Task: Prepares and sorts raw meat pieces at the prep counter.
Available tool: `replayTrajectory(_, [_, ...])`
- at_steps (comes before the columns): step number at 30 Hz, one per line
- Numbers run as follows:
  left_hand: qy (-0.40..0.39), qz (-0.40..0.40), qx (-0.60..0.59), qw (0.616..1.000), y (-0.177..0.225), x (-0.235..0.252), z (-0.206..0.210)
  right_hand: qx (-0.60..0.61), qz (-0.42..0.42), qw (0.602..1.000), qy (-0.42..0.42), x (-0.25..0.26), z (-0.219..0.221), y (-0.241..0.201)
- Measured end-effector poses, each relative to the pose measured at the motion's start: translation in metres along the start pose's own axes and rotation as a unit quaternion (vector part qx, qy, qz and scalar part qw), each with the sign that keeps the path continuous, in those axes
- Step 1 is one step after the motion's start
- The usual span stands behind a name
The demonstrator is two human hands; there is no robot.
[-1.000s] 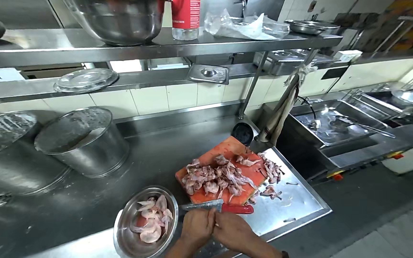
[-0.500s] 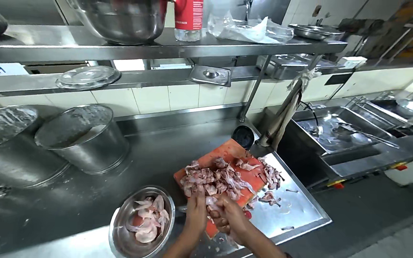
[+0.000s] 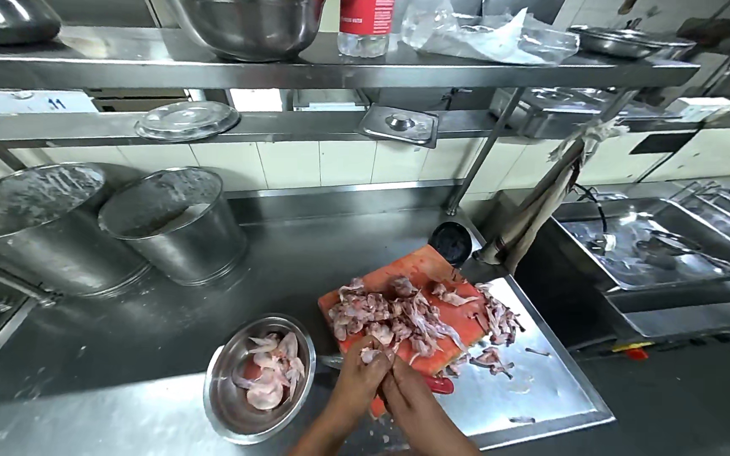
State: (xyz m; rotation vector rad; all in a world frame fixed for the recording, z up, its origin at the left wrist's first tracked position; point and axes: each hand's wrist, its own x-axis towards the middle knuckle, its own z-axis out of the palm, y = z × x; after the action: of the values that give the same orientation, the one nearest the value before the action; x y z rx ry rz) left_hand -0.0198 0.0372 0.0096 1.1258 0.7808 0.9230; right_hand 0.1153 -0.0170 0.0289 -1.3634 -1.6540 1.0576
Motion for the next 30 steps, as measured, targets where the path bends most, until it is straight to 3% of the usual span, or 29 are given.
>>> replayTrajectory(3, [0.096,0.034,0.0,0.995,-0.005,-0.001,0.014,-0.113,0.021,0.993,0.015,0.0,0.0,-0.005])
replayTrajectory(6, [0.164,0.01,0.059,0.985,-0.006,0.002,0.017,-0.213,0.068,0.975,0.011,0.003,0.0,-0.013])
replayTrajectory(10, [0.178,-0.082,0.058,0.979,-0.019,0.006,0.008,-0.301,0.11,0.947,-0.034,-0.001,0.006,-0.008])
replayTrajectory(19, [0.206,-0.236,-0.042,0.949,-0.028,0.005,0.005,-0.313,0.175,0.93,-0.077,-0.009,0.015,0.001])
replayTrajectory(21, [0.179,-0.154,-0.028,0.971,-0.034,0.005,-0.003,-0.261,0.16,0.949,-0.07,-0.01,0.011,0.005])
replayTrajectory(24, [0.089,0.036,0.119,0.988,-0.027,0.007,-0.021,-0.07,0.135,0.986,-0.063,-0.011,-0.002,0.022])
replayTrajectory(27, [0.043,0.141,0.3,0.943,-0.01,0.004,-0.022,-0.023,0.169,0.983,-0.073,-0.01,-0.021,0.034])
replayTrajectory(30, [0.087,0.173,0.42,0.887,-0.001,-0.001,-0.017,-0.109,0.192,0.974,-0.055,-0.008,-0.04,0.025])
